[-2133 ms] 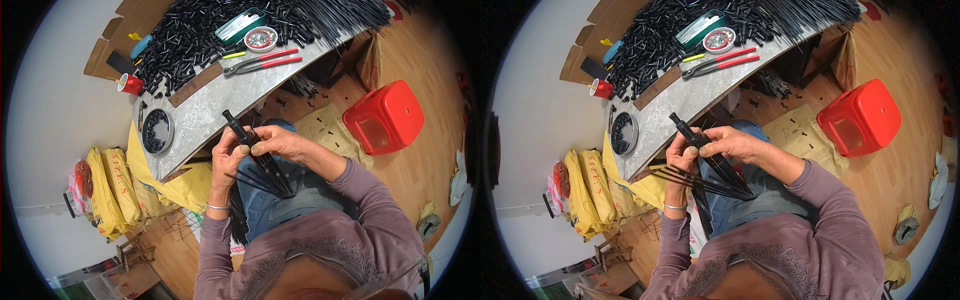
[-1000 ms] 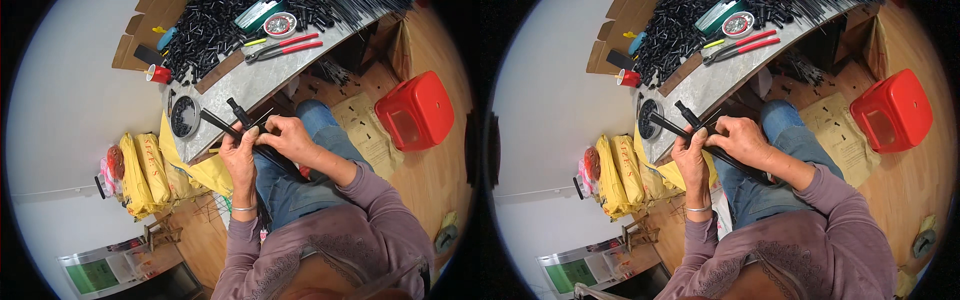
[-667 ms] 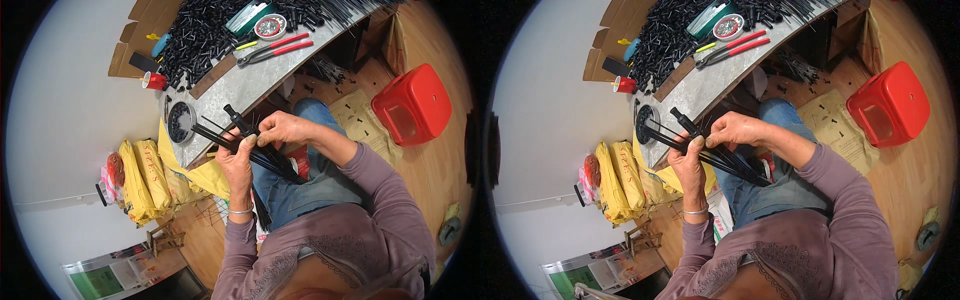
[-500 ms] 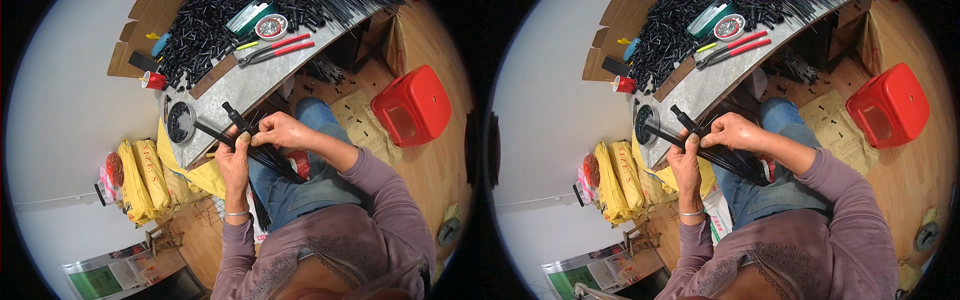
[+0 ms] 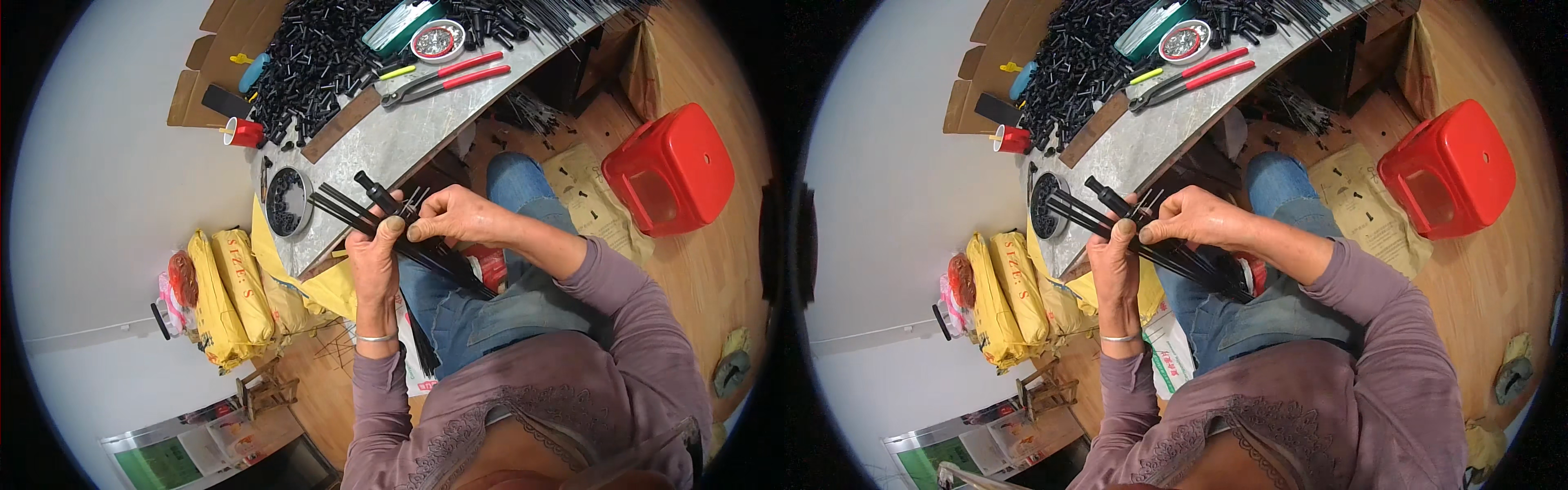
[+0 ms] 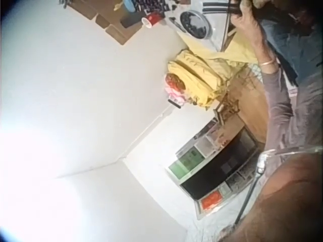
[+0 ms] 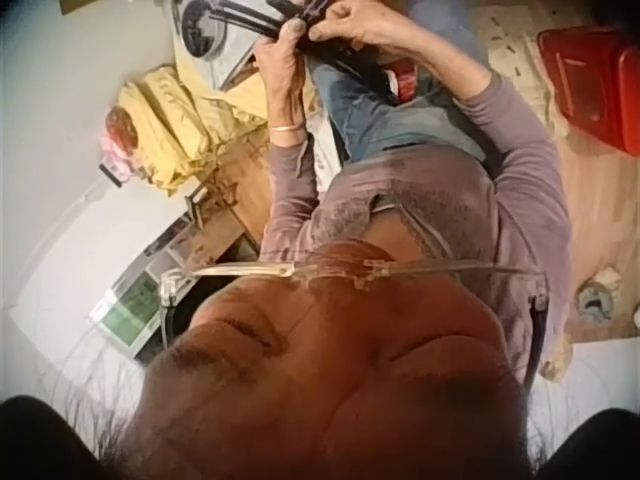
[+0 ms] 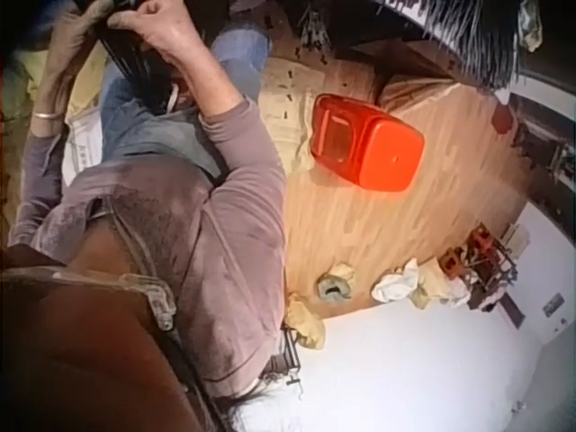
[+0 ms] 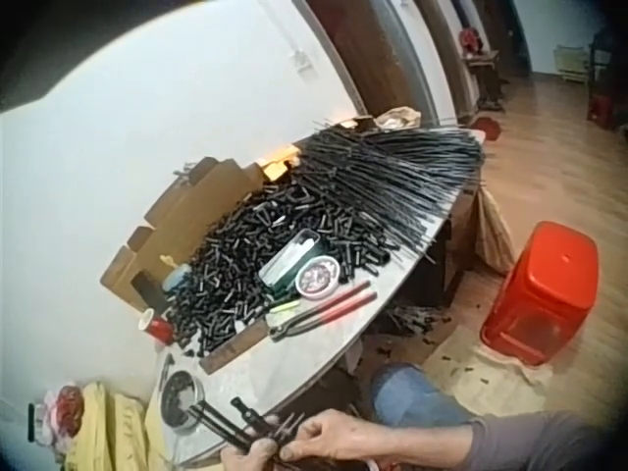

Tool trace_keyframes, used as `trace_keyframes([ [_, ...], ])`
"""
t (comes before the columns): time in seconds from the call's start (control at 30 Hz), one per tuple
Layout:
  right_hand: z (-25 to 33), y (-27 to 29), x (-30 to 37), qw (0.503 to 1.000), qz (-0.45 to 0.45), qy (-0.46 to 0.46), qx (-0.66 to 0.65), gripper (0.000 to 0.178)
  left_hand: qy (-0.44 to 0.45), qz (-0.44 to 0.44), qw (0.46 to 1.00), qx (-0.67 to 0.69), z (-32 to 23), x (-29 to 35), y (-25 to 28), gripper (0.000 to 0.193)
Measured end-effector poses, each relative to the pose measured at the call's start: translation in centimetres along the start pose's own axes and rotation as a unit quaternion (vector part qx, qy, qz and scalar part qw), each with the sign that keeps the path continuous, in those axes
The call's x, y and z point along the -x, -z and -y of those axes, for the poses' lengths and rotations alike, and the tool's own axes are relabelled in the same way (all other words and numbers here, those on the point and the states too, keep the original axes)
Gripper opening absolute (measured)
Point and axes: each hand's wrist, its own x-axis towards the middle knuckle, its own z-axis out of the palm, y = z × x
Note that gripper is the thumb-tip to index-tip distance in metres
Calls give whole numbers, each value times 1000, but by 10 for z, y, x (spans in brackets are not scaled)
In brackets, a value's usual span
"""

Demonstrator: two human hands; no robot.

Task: Assembling bundles of black rods or cables into a base component using pliers.

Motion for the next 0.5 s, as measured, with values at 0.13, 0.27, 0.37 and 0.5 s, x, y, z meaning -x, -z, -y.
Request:
trace_keyframes([
  [0.13, 13, 3, 8, 1000, -3, 2, 7, 34, -2, -39, 998, 49, 1, 0, -8, 36],
  [0.27, 10, 6, 7, 1000, 5, -15, -14, 37, -3, -14, 999, 45, 6, 0, -4, 33],
  [0.37, 3, 5, 5, 999, -12, -7, -42, 39, -11, -23, 999, 47, 6, 3, -9, 33],
  [0.5, 1, 4, 5, 999, -18, -11, -35, 41, -28, -29, 998, 44, 6, 8, -14, 33],
])
